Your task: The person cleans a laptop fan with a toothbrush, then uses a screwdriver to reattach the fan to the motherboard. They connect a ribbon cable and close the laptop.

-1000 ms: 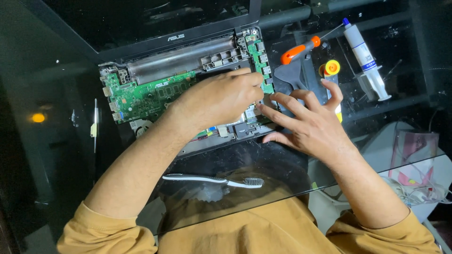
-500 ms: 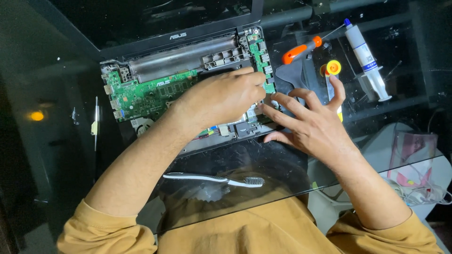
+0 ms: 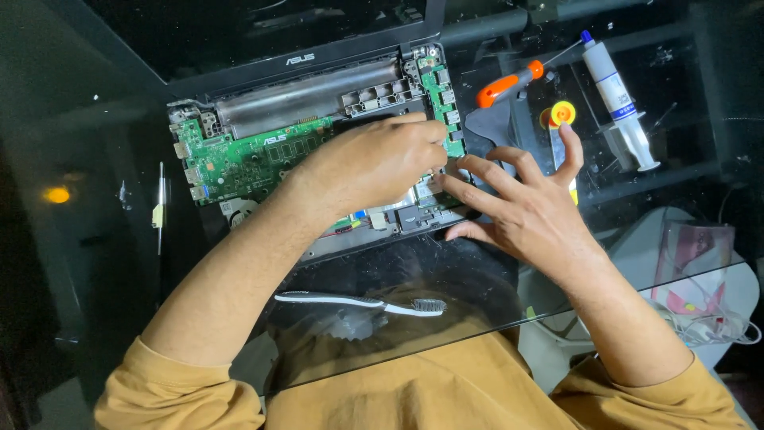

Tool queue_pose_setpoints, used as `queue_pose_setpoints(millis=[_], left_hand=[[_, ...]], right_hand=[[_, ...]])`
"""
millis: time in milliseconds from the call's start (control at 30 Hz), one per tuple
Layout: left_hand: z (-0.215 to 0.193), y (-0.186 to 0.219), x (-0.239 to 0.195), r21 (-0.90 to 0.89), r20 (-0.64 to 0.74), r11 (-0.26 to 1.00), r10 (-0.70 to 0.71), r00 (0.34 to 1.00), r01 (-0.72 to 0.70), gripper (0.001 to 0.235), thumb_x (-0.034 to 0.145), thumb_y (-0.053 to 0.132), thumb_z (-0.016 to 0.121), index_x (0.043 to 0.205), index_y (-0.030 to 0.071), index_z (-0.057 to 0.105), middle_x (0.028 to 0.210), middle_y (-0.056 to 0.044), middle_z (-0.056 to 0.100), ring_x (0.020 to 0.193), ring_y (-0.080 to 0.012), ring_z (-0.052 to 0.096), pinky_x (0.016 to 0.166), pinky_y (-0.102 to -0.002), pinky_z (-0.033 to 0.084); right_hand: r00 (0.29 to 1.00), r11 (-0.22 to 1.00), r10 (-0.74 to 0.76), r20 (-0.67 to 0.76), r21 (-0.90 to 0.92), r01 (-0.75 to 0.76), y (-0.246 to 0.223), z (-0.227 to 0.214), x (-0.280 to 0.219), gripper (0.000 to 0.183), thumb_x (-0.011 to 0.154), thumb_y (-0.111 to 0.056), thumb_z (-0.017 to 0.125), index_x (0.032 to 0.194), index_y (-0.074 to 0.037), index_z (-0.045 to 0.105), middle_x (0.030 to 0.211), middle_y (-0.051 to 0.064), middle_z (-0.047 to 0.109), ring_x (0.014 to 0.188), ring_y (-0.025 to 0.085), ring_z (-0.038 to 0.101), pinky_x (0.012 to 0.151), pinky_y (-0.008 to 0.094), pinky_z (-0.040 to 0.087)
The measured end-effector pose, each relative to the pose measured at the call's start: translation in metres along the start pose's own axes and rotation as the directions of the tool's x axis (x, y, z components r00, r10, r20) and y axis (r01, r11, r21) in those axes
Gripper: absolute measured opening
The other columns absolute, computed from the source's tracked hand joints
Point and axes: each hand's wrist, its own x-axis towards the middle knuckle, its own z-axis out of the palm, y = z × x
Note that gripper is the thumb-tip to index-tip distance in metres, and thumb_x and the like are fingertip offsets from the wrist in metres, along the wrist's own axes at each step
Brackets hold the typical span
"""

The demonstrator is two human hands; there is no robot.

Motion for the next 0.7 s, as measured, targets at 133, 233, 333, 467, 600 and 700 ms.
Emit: queue_pose_setpoints(millis=[133,233,333,467,600,700], left_hand=[[-0.013,-0.005,0.001,-0.259,0.023,0.966,-0.016,1.0,0.022,0.015,0.095,0.004,0.063,0.092,0.013,0.075,0.09,-0.002,0.061,0.089,-0.0223,0.06,0.077,-0.038,0.05],[-0.033,-0.004,0.002,-0.515,0.177,0.813,-0.209,0.962,0.271,0.033,0.097,0.011,0.062,0.129,0.012,0.07,0.129,-0.005,0.065,0.112,-0.0265,0.066,0.095,-0.043,0.053],[-0.028,-0.007,0.001,-0.536,0.108,0.789,-0.288,0.951,0.3,0.017,0.1,0.011,0.061,0.11,0.008,0.074,0.113,-0.007,0.068,0.093,-0.0275,0.069,0.078,-0.045,0.055],[-0.024,-0.011,0.002,-0.556,0.062,0.789,-0.275,0.959,0.262,0.012,0.097,0.008,0.067,0.086,0.008,0.072,0.094,-0.007,0.066,0.078,-0.02,0.062,0.068,-0.037,0.05],[-0.022,-0.012,0.002,-0.564,0.055,0.784,-0.278,0.959,0.26,0.013,0.093,0.014,0.079,0.083,0.009,0.073,0.09,-0.006,0.066,0.077,-0.0189,0.062,0.068,-0.036,0.051],[-0.018,-0.013,0.002,-0.566,0.008,0.794,-0.264,0.964,0.222,0.011,0.091,0.003,0.071,0.082,0.009,0.072,0.091,-0.006,0.066,0.078,-0.0192,0.061,0.068,-0.036,0.05]], right_hand=[[1.0,1.0,0.01,-0.001,-0.004,-0.01,-0.002,0.001,-0.002,0.06,0.099,-0.079,0.054,0.137,-0.034,0.067,0.132,-0.007,0.067,0.117,0.021,0.062,0.117,0.063,0.016],[0.999,1.0,0.005,-0.035,-0.015,-0.006,-0.003,0.001,-0.002,0.059,0.1,-0.077,0.056,0.139,-0.033,0.067,0.131,-0.007,0.067,0.115,0.019,0.062,0.116,0.06,0.018],[0.999,1.0,0.002,-0.043,-0.022,-0.003,-0.004,0.001,-0.002,0.059,0.1,-0.077,0.055,0.141,-0.036,0.066,0.13,-0.007,0.067,0.114,0.018,0.063,0.116,0.059,0.019],[0.999,1.0,0.005,-0.039,-0.022,-0.006,-0.004,0.002,-0.002,0.059,0.1,-0.076,0.054,0.14,-0.035,0.067,0.129,-0.007,0.067,0.113,0.019,0.062,0.115,0.058,0.019],[0.999,1.0,0.01,-0.036,-0.009,-0.011,-0.004,0.0,-0.001,0.058,0.1,-0.076,0.054,0.139,-0.035,0.068,0.129,-0.008,0.066,0.112,0.019,0.061,0.115,0.056,0.019],[0.999,1.0,0.009,-0.041,-0.009,-0.009,-0.004,0.0,0.0,0.058,0.099,-0.076,0.055,0.138,-0.035,0.068,0.129,-0.008,0.066,0.111,0.018,0.061,0.115,0.055,0.02]])
